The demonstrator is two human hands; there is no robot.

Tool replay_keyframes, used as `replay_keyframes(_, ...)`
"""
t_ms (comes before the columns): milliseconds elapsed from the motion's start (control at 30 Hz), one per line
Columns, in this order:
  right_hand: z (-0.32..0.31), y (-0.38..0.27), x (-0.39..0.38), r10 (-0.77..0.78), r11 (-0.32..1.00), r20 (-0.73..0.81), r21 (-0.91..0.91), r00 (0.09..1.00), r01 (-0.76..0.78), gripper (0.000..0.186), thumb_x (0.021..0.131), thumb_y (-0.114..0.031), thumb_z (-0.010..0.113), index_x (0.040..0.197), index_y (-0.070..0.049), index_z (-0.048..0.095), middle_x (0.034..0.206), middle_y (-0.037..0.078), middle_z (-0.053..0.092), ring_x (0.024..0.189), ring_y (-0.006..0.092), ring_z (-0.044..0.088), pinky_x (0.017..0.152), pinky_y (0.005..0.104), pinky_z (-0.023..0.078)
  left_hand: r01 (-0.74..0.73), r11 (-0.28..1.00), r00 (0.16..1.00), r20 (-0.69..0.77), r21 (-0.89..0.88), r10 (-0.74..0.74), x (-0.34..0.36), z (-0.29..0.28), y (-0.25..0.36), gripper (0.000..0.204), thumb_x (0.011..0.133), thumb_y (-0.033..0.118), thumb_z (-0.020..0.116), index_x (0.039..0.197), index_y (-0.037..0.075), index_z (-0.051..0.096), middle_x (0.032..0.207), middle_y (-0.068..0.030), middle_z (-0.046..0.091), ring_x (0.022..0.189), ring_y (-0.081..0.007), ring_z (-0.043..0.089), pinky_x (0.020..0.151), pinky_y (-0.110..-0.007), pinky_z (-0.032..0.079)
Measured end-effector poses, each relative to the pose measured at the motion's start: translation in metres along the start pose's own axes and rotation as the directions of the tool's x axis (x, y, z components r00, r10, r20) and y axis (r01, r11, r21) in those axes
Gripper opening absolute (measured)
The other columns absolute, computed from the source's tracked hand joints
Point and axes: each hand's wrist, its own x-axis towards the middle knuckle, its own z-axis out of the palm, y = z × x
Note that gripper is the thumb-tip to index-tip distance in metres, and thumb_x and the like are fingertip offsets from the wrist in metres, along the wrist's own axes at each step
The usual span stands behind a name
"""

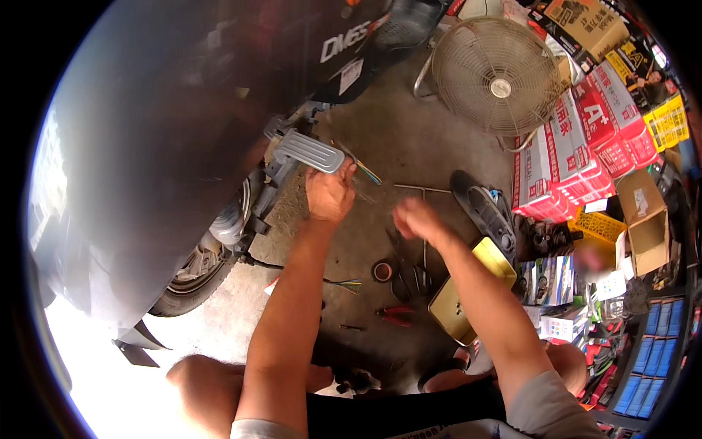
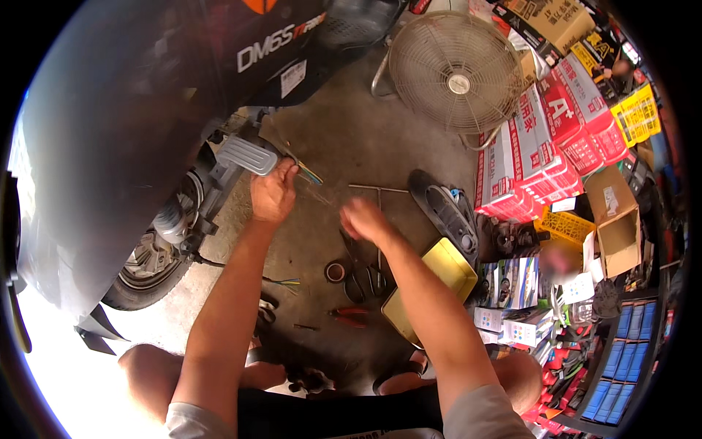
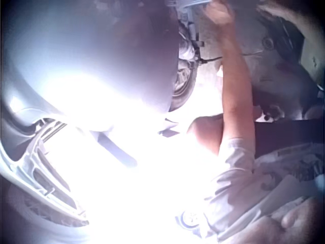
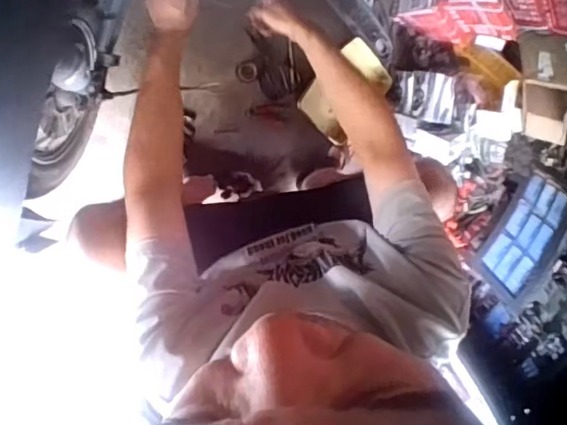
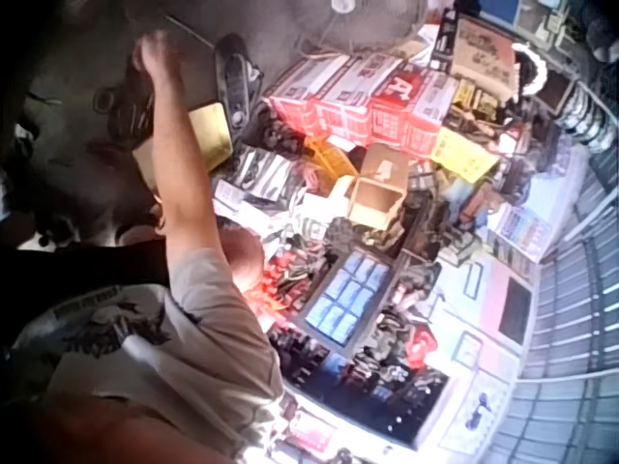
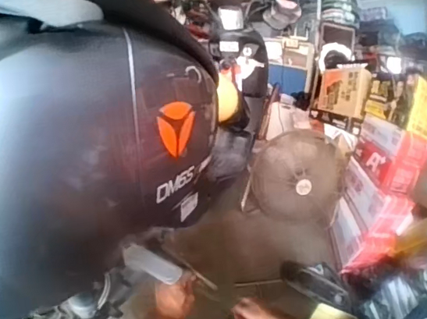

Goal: The person is sitting on the floor in a workshop, working on the wiring of a scooter. They use pliers to strip and cut wires, and a cloth to clean a component. The person also briefly adjusts their shorts.

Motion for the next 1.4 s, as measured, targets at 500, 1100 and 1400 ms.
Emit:
replay_keyframes(500,0.079,0.138,-0.09,0.196,0.647,-0.282,-0.683,0.939,-0.34,0.032,0.078,-0.018,0.059,0.105,-0.001,0.059,0.098,0.019,0.068,0.093,0.0337,0.067,0.081,0.043,0.053,0.099,0.995,0.993,-0.058,-0.023,-0.1,-0.007,0.0,0.001,0.012,0.088,0.017,0.058,0.087,0.007,0.064,0.079,-0.0137,0.062,0.082,-0.0367,0.058,0.082,-0.046,0.041)
replay_keyframes(1100,0.052,0.011,-0.109,-0.032,0.999,-0.101,-0.028,0.994,0.029,0.037,0.083,-0.033,0.068,0.084,-0.002,0.049,0.065,0.008,0.053,0.061,0.0197,0.053,0.058,0.0361,0.042,0.247,0.965,0.969,0.038,-0.094,-0.244,-0.014,0.0,0.007,0.017,0.088,0.011,0.058,0.099,0.003,0.067,0.1,-0.0199,0.065,0.091,-0.0406,0.06,0.079,-0.046,0.049)
replay_keyframes(1400,0.061,0.003,-0.055,-0.345,0.93,-0.192,-0.201,0.919,0.307,0.021,0.088,-0.015,0.061,0.089,-0.005,0.042,0.077,0.008,0.049,0.069,0.0193,0.05,0.064,0.0345,0.044,0.348,0.892,0.932,0.002,-0.287,-0.363,-0.014,0.001,0.01,0.017,0.082,0.006,0.068,0.098,-0.001,0.067,0.086,-0.0146,0.068,0.078,-0.0266,0.066,0.073,-0.035,0.051)
